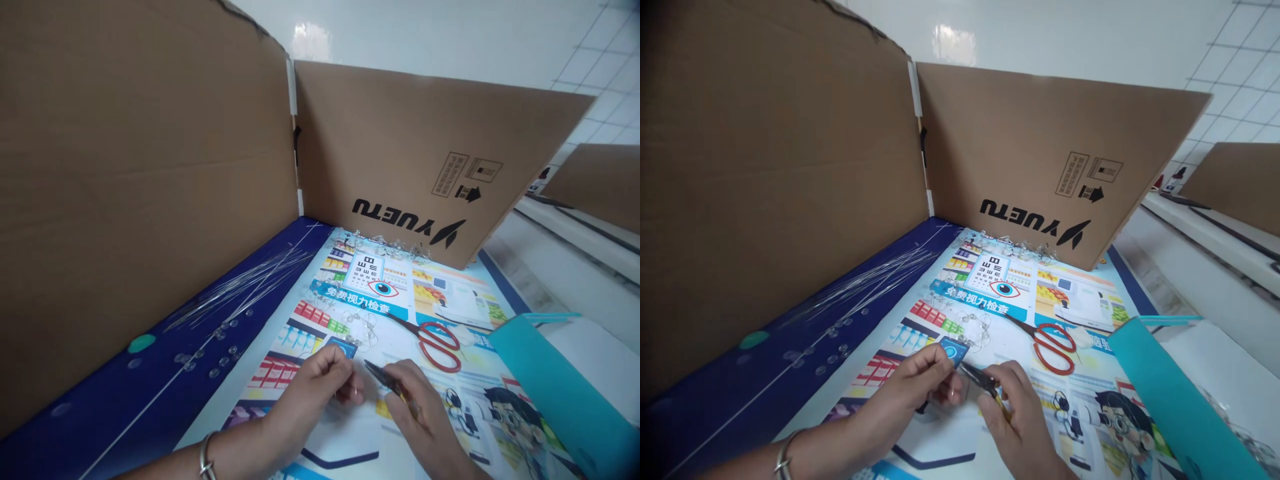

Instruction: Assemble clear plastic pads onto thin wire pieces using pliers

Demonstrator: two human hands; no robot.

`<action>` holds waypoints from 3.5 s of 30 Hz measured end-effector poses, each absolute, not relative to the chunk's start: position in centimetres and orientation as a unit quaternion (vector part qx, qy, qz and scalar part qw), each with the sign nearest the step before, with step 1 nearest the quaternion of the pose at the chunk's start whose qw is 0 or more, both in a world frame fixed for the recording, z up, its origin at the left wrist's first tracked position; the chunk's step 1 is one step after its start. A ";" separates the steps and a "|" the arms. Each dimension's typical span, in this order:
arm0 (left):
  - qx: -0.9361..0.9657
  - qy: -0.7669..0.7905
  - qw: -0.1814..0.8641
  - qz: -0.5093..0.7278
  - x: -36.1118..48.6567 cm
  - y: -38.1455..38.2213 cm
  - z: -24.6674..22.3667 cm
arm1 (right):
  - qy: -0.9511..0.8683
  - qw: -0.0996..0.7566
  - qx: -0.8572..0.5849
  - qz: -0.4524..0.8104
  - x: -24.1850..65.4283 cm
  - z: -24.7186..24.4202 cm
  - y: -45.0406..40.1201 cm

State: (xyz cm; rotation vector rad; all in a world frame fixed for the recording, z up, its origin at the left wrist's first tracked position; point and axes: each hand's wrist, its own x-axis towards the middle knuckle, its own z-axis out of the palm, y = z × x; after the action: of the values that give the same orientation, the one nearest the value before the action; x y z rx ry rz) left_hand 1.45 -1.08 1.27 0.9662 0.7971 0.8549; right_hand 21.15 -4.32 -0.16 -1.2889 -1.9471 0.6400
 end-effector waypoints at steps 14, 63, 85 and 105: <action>0.399 0.429 0.705 0.398 1.3 -0.8 2.2 | -0.843 0.253 -0.448 -0.158 23.0 -0.2 -4.0; 0.442 0.380 0.720 0.376 1.1 -1.3 2.2 | -0.859 0.208 -0.408 -0.230 22.7 0.8 -4.6; 0.416 0.380 0.739 0.369 1.8 -1.6 0.5 | -0.865 0.196 -0.397 -0.236 23.5 0.2 -4.1; 0.433 0.388 0.737 0.344 1.7 -1.4 0.6 | -0.863 0.206 -0.377 -0.267 22.9 1.2 -3.8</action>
State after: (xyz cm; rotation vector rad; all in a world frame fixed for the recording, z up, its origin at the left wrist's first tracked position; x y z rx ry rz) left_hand 1.72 -1.38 0.56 0.9513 0.8522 0.7565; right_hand 22.90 -3.75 1.24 -1.0495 -2.4037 -0.7450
